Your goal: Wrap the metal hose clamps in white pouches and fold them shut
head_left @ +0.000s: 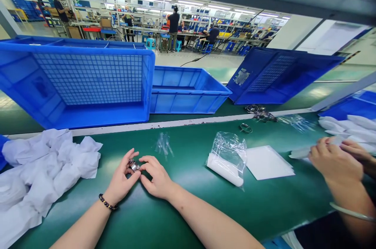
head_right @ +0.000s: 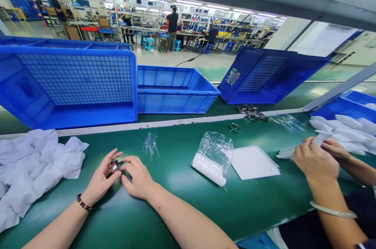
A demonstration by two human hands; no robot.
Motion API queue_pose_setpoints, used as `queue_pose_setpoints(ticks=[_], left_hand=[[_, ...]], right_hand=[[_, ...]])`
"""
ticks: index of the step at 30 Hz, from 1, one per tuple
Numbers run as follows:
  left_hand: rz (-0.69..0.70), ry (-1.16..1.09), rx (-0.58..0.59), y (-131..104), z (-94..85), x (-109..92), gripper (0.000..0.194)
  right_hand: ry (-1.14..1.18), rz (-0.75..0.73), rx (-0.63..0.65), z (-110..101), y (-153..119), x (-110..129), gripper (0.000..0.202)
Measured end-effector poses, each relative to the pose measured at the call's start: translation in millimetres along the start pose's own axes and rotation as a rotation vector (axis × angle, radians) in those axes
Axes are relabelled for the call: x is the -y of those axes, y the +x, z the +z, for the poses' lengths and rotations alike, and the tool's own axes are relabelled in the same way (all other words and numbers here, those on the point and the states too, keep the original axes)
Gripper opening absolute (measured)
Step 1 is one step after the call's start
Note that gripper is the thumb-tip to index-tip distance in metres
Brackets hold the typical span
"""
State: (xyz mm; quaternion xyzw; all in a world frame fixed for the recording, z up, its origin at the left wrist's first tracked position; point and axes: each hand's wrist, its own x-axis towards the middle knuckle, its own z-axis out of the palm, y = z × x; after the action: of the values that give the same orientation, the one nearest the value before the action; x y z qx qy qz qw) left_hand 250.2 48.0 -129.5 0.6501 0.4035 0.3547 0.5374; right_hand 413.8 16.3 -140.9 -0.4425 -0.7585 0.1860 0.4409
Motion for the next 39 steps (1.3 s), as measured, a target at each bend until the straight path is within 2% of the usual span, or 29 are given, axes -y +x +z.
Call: queue_pose_setpoints(ticks=[8, 12, 15, 18, 22, 25, 28, 31, 33, 35, 39], left_hand=[[0.061, 0.092, -0.017, -0.5, -0.1, 4.6, 0.063], [0.1, 0.205, -0.094, 0.8, -3.6, 11.9, 0.058], [0.093, 0.253, -0.153, 2.5, -4.7, 14.9, 0.051], [0.123, 0.303, -0.155, 3.3, -4.3, 11.6, 0.046], [0.307, 0.541, -0.14, -0.6, -1.1, -4.2, 0.047], [0.524, 0.723, -0.049, -9.7, 6.8, -17.8, 0.057], [0.686, 0.873, 0.178, -22.2, 21.9, -25.7, 0.065], [0.701, 0.975, 0.456, -33.0, 40.7, -28.1, 0.075], [0.666, 1.003, 0.568, -36.8, 51.1, -28.3, 0.083], [0.653, 1.024, 0.599, -37.7, 57.7, -27.8, 0.087], [0.674, 1.054, 0.564, -37.9, 63.6, -25.4, 0.087]], right_hand=[[-0.053, -0.018, -0.002, 2.0, -0.7, -4.1, 0.018], [-0.159, 0.073, -0.03, 2.9, -2.1, -7.5, 0.023], [-0.206, 0.137, 0.043, 4.7, -4.5, -9.0, 0.026], [-0.211, 0.159, 0.139, 6.0, -6.2, -9.4, 0.028], [-0.201, 0.151, 0.191, 5.3, -4.7, -11.1, 0.027], [-0.202, 0.152, 0.217, 5.4, -2.6, -16.1, 0.032], [-0.212, 0.179, 0.244, 6.7, -1.5, -22.3, 0.032], [-0.236, 0.151, 0.237, 6.8, -0.7, -25.7, 0.028], [-0.254, 0.118, 0.216, 6.0, 0.2, -25.7, 0.028], [-0.266, 0.099, 0.199, 4.7, 1.2, -24.7, 0.028], [-0.272, 0.088, 0.185, 2.3, 2.8, -21.5, 0.027]])
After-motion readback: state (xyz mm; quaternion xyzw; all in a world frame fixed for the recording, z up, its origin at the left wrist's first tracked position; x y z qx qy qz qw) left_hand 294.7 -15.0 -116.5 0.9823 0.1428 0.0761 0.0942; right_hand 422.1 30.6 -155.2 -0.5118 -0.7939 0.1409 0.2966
